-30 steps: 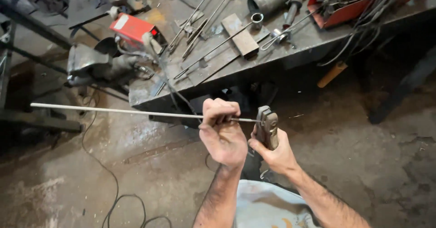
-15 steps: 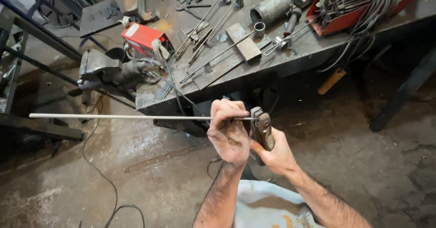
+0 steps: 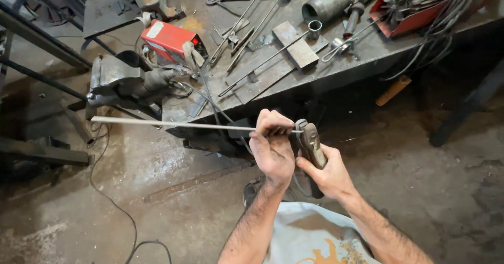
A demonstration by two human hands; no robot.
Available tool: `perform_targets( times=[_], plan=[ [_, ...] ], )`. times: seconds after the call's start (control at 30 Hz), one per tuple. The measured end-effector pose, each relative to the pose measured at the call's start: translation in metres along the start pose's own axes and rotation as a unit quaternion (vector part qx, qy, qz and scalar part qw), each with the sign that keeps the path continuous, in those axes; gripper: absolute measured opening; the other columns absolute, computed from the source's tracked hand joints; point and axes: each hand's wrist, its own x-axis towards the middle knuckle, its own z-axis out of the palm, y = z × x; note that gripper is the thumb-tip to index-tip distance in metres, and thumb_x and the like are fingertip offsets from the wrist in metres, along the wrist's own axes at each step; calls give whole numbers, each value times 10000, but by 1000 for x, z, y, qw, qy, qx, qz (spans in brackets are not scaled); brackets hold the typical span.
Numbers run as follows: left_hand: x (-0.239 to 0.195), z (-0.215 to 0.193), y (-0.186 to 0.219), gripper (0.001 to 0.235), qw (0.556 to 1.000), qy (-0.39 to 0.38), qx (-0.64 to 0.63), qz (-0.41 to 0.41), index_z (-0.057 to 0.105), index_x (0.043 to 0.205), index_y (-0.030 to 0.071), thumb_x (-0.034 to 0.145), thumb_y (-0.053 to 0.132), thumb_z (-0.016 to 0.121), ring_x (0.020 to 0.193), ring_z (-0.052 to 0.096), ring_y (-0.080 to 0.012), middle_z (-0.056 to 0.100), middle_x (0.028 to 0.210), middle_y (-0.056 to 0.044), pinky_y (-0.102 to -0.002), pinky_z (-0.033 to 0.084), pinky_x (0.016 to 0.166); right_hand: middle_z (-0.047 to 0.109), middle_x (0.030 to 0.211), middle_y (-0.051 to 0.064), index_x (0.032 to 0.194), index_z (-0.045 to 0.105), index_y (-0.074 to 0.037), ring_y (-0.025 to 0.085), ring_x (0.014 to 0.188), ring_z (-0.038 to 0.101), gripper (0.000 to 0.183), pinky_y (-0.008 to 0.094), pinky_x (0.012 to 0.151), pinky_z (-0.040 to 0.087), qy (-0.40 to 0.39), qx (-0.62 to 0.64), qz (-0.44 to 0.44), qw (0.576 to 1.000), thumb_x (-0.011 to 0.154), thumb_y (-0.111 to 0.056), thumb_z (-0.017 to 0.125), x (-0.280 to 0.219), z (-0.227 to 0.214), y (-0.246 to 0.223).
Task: The person arc-welds small metal rings and cylindrical fittings onto steel rods at a fabrication workbench. They position a workpiece on a wooden block, strike an arc with an electrode holder, weld with sparks flying, then reposition the part and repeat the weld on other joints.
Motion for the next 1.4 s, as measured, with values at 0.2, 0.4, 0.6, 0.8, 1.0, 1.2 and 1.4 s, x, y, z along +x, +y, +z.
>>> perform_targets(
  times=[0.2,0.4,0.6,0.8,1.0,1.2,1.4],
  plan=[
    [26,-60,3,647,992,40,-59,-102,556,905,-29,1133,537,342,802,401,-157,400,908,-51,-321,379,738,658,739,10,961,657,-5,103,681,596,264,294,631,516,-101,50,109,988,882,-247,727,11,37,-1],
    [20,-103,12,594,981,43,-94,-162,603,1015,-30,1165,490,357,858,441,-154,425,925,-36,-321,422,803,641,839,32,1167,632,-3,129,728,596,454,300,620,518,-123,401,139,897,924,-387,650,-5,66,54],
    [24,-166,51,350,949,-70,167,-256,668,1204,-16,1078,255,487,1159,607,-158,585,1294,-78,-305,513,985,646,887,73,1148,615,33,146,767,578,428,320,687,494,129,33,122,984,876,-277,728,-46,39,110],
    [42,-214,46,275,898,-2,312,-311,753,941,-14,1046,169,575,736,631,-87,722,799,-24,-255,518,683,704,822,141,1062,684,53,145,756,602,379,349,781,502,362,-231,184,884,967,-299,784,-100,8,98],
    [83,-213,35,183,894,37,357,-267,726,977,-8,1018,136,619,738,617,-78,701,828,-13,-252,507,673,741,870,154,1097,695,29,192,782,681,413,378,802,526,345,-283,155,881,874,-305,788,-100,17,75],
    [111,-165,24,137,897,-44,426,-111,696,1086,-19,1033,70,606,916,682,-205,704,996,-107,-312,544,842,735,904,210,1078,698,43,296,836,723,487,427,838,540,388,-344,178,836,896,-382,849,-73,2,72],
    [118,-120,-11,133,904,-135,405,-42,684,1124,-9,1019,48,625,1007,714,-315,708,1070,-161,-364,556,914,717,920,245,1141,666,24,362,840,733,572,466,773,563,372,-370,134,841,837,-420,860,-32,-16,99]
  ],
)
